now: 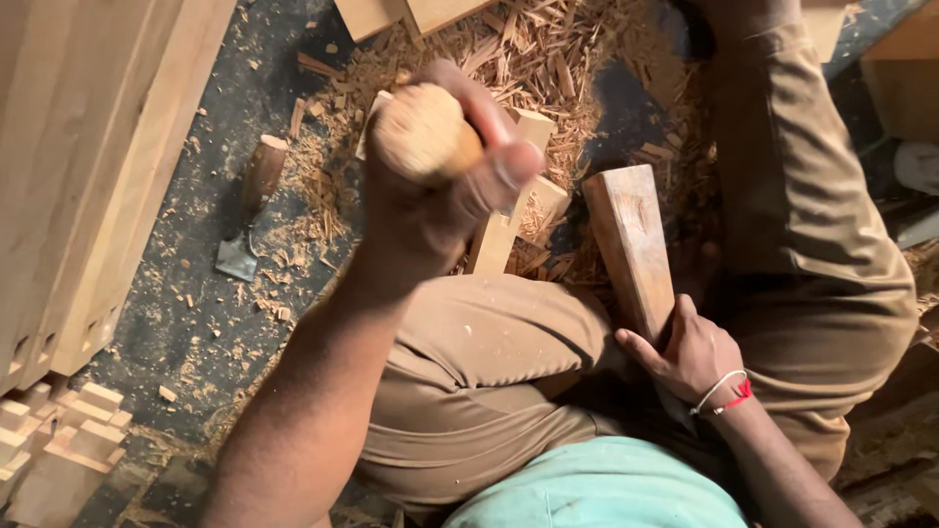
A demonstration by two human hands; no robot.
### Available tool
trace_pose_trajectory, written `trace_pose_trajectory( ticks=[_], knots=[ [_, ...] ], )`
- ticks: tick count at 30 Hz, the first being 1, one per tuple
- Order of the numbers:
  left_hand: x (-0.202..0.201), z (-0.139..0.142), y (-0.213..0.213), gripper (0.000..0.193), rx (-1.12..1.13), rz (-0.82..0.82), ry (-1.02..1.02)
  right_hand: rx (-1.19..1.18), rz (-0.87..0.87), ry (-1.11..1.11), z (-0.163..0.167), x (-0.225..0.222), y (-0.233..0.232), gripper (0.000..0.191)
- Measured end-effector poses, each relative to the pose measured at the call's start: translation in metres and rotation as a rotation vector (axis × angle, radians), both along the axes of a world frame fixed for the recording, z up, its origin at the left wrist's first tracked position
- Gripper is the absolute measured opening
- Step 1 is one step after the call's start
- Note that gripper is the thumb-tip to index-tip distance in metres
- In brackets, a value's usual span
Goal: The person sits on the floor and uses a chisel and a wooden mallet to carve a rectangular piece of wood. They repeatedly strike the chisel to remove wood shavings and occasionally adjust the wood's position.
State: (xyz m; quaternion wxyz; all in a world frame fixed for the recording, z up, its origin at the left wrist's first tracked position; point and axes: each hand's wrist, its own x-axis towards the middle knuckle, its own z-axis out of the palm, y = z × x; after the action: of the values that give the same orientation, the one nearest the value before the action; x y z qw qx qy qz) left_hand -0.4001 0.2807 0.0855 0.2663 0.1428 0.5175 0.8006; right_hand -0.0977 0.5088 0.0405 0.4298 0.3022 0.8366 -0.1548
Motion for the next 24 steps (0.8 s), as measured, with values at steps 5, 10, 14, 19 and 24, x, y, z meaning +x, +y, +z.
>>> trace_pose_trajectory(
  ticks=[5,10,14,19,24],
  knots=[
    [0.008,-0.008,0.013,0.028,-0.050,-0.052,0.064,-0.002,0.003,-0.039,-0.002,0.002,0.001,0.079],
    [0.011,-0.019,0.029,0.028,-0.043,-0.081,0.183,-0.001,0.008,0.039,-0.005,0.004,0.002,0.080],
    [0.022,-0.020,0.047,0.025,-0.059,-0.202,0.323,-0.025,-0.045,0.086,-0.009,0.008,0.004,0.078],
    [0.048,-0.012,0.069,0.034,-0.206,-0.275,0.653,-0.144,-0.119,0.354,-0.017,0.025,0.011,0.067],
    [0.052,-0.018,0.069,0.032,-0.176,-0.214,0.686,-0.554,-0.670,0.450,-0.007,0.042,0.023,0.046]
  ],
)
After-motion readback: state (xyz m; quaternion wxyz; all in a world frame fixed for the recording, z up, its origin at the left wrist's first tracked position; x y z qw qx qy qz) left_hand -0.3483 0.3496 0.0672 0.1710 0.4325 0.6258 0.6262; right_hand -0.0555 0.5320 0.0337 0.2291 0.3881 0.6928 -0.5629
